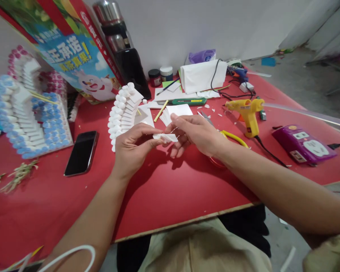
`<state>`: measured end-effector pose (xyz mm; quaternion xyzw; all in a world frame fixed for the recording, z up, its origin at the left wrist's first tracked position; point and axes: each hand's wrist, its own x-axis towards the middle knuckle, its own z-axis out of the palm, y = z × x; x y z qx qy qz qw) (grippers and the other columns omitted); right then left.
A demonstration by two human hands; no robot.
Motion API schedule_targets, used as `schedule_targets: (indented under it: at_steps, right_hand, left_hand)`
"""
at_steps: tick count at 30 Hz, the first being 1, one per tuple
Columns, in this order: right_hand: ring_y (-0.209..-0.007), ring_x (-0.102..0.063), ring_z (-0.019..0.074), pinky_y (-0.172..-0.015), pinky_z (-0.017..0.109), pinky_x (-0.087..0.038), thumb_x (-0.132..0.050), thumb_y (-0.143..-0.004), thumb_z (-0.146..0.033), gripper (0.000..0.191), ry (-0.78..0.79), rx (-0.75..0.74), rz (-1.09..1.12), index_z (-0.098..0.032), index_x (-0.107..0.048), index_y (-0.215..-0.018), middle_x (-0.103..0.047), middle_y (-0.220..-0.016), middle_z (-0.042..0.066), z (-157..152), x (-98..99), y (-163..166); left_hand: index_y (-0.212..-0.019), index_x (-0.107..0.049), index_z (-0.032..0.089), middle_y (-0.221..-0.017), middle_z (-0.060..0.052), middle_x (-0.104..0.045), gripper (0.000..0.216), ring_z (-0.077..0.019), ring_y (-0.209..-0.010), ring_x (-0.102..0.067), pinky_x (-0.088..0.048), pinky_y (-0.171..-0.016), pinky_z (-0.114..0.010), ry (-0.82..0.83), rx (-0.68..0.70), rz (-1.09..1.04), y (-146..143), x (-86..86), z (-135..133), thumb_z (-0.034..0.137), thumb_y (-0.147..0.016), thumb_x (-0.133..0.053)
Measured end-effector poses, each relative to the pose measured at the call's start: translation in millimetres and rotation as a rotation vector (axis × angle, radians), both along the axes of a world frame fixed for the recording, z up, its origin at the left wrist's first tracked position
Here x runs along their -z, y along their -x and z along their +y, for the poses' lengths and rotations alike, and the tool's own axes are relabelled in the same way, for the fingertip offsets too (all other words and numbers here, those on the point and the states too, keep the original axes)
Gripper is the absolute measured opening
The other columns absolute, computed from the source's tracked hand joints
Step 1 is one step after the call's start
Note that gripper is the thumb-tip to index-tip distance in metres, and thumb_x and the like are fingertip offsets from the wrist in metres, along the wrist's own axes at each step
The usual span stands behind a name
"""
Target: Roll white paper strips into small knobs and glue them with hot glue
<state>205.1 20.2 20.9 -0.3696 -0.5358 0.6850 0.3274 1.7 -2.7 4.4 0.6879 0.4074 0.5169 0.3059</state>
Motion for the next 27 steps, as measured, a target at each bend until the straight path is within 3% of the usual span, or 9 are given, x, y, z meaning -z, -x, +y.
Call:
schedule_targets:
  at_steps: [2,5,11,16,20,27]
  right_hand:
    - [-0.060,-0.073,0.0216,-0.053,0.032,-0.059,-0.051,-0.102,-0.038,0.028,0.261,-0.062,0.104,-0.014,-0.062,-0.092,-0.073,-0.080,0.010,5,0.5,0]
    - [-0.058,-0.068,0.0142,-0.048,0.023,-0.055,-0.055,-0.099,-0.021,0.017,0.425,-0.134,0.214,-0.010,-0.065,-0.093,-0.074,-0.083,0.011,9,3.4,-2]
    - [-0.058,-0.063,0.0102,-0.040,0.016,-0.048,-0.072,-0.091,-0.028,0.018,0.474,-0.224,0.291,-0.010,-0.070,-0.094,-0.071,-0.082,0.006,9,7.2,-7]
    - [-0.052,-0.050,0.0028,-0.040,0.012,-0.039,-0.085,-0.080,-0.022,0.021,0.497,-0.234,0.300,-0.011,-0.068,-0.085,-0.064,-0.078,0.000,10,3.0,-9]
    - [-0.051,-0.047,0.0022,-0.041,0.014,-0.037,-0.092,-0.070,-0.022,0.029,0.410,-0.188,0.233,-0.010,-0.068,-0.084,-0.063,-0.075,0.000,9,0.9,-10]
    - [-0.048,-0.054,0.0091,-0.044,0.022,-0.046,-0.091,-0.070,-0.037,0.036,-0.019,-0.007,0.017,-0.012,-0.071,-0.088,-0.064,-0.061,-0.001,3,1.7,-8]
  left_hand:
    - [-0.094,-0.081,0.023,-0.088,-0.003,-0.075,0.015,-0.0162,-0.079,-0.069,-0.056,-0.070,-0.028,-0.033,0.002,0.004,0,0.1,1,0.018,-0.080,-0.083]
    - [-0.095,-0.081,0.024,-0.088,-0.003,-0.075,0.016,-0.0157,-0.079,-0.069,-0.056,-0.072,-0.028,-0.066,0.009,0.011,1,0.2,1,0.017,-0.080,-0.083]
    - [-0.096,-0.082,0.025,-0.091,-0.004,-0.075,0.016,-0.0180,-0.086,-0.070,-0.056,-0.075,-0.030,-0.072,0.025,0.032,1,0.3,1,0.019,-0.081,-0.083]
    - [-0.095,-0.082,0.026,-0.090,-0.004,-0.074,0.015,-0.0180,-0.084,-0.069,-0.055,-0.074,-0.030,-0.047,0.053,-0.007,0,1.6,1,0.022,-0.080,-0.084]
    - [-0.091,-0.082,0.026,-0.087,-0.004,-0.074,0.015,-0.0180,-0.081,-0.067,-0.055,-0.074,-0.031,0.011,0.024,-0.007,-1,1.1,0,0.026,-0.076,-0.087]
    - [-0.086,-0.080,0.023,-0.081,-0.002,-0.072,0.018,-0.0131,-0.065,-0.063,-0.055,-0.061,-0.027,0.178,-0.020,-0.118,-6,3.1,-2,0.030,-0.072,-0.089]
